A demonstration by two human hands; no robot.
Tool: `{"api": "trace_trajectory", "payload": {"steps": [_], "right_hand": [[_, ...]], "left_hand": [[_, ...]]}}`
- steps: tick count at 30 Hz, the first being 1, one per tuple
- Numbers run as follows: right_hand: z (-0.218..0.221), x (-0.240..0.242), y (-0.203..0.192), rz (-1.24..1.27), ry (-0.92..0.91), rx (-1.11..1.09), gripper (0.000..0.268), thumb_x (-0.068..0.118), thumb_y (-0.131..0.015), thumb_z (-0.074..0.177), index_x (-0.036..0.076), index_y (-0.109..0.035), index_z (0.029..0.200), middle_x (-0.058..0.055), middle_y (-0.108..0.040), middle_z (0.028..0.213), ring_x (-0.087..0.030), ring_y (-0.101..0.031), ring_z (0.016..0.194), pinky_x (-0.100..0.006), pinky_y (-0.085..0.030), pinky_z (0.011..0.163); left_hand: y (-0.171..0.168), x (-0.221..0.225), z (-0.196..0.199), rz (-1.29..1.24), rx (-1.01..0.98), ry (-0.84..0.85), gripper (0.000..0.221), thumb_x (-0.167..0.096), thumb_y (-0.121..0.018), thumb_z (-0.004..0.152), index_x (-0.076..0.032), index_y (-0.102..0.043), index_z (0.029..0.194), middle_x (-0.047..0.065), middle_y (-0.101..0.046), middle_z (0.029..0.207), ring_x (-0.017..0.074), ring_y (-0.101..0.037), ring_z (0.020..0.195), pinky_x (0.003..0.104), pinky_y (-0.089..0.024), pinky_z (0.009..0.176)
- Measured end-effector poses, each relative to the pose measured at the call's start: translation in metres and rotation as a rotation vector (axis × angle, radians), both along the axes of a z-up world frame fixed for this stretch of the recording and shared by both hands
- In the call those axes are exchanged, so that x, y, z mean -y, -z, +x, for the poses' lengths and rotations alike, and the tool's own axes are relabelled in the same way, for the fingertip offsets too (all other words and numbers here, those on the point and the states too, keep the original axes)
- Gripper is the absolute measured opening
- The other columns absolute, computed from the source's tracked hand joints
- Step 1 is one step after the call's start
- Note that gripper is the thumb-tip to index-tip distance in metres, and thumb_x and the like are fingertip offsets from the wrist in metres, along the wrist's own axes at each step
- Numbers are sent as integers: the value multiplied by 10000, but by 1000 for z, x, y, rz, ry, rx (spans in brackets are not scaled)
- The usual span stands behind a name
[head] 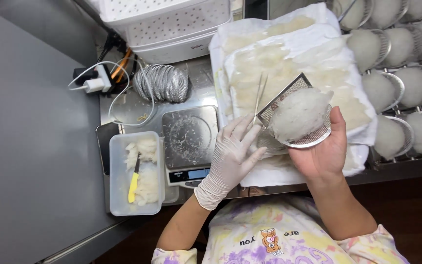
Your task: The person fills metal mesh molds with a white fibrous material using gloved hands and tweezers. They weigh the filled molds on a digital scale, adjust the contents, and place them into a multi-tiered rack.
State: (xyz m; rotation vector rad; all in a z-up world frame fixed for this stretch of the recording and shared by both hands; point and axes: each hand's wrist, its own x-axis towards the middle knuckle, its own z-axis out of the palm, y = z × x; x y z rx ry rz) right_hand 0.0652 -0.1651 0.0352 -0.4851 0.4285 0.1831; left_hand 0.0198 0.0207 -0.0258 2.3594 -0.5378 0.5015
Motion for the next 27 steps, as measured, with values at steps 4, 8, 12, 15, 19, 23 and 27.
{"api": "trace_trajectory", "payload": {"steps": [4, 8, 12, 15, 19, 23, 27], "right_hand": [[7, 22, -8, 18, 25, 10, 687, 512, -484, 920, 163, -430, 1509, -54, -535, 1491, -292, -544, 1348, -561, -407, 1189], [16, 47, 4, 24, 32, 11, 675, 507, -474, 926, 178, -430, 1513, -56, -528, 1504, -292, -534, 1360, -558, -403, 1192], [23, 58, 2, 53, 69, 20, 697, 511, -484, 907, 197, -416, 1526, -53, -517, 1510, -298, -522, 1368, -560, -405, 1188], [24, 60, 5, 49, 57, 3, 699, 526, -473, 908, 204, -414, 1525, -44, -505, 1522, -292, -516, 1365, -546, -401, 1184], [24, 61, 1, 56, 42, -33, 694, 531, -450, 916, 210, -406, 1530, -40, -504, 1512, -282, -515, 1352, -540, -407, 1165], [22, 63, 9, 63, 33, -44, 680, 532, -445, 918, 228, -412, 1526, -32, -498, 1526, -280, -510, 1363, -550, -404, 1166], [23, 64, 7, 71, 36, -33, 671, 532, -452, 915, 227, -429, 1513, -34, -512, 1518, -283, -522, 1360, -547, -415, 1165]], "left_hand": [[-1, 28, 13, 48, -50, 49, 555, -385, -709, 962, -115, -534, 1414, 162, -507, 1511, 361, -476, 1350, 550, -358, 1105], [-10, 44, 18, 166, -98, 29, 640, -405, -707, 948, -141, -474, 1482, 130, -527, 1474, 311, -520, 1278, 467, -415, 1058], [-20, 55, 21, 333, -117, -49, 721, -370, -774, 861, -106, -494, 1471, 145, -575, 1398, 315, -567, 1188, 449, -449, 975], [-33, 62, 20, 420, -115, -97, 760, -354, -805, 815, -54, -511, 1448, 177, -586, 1376, 334, -583, 1137, 448, -452, 935], [-37, 64, 20, 430, -86, -113, 756, -333, -789, 816, -48, -506, 1456, 165, -599, 1330, 327, -584, 1121, 440, -451, 919], [-41, 68, 16, 471, -159, -112, 869, -440, -805, 809, -3, -471, 1482, 210, -587, 1371, 355, -565, 1158, 462, -421, 935], [-32, 70, 16, 474, -163, -137, 888, -398, -822, 786, 11, -462, 1487, 220, -590, 1370, 362, -557, 1157, 461, -420, 926]]}}
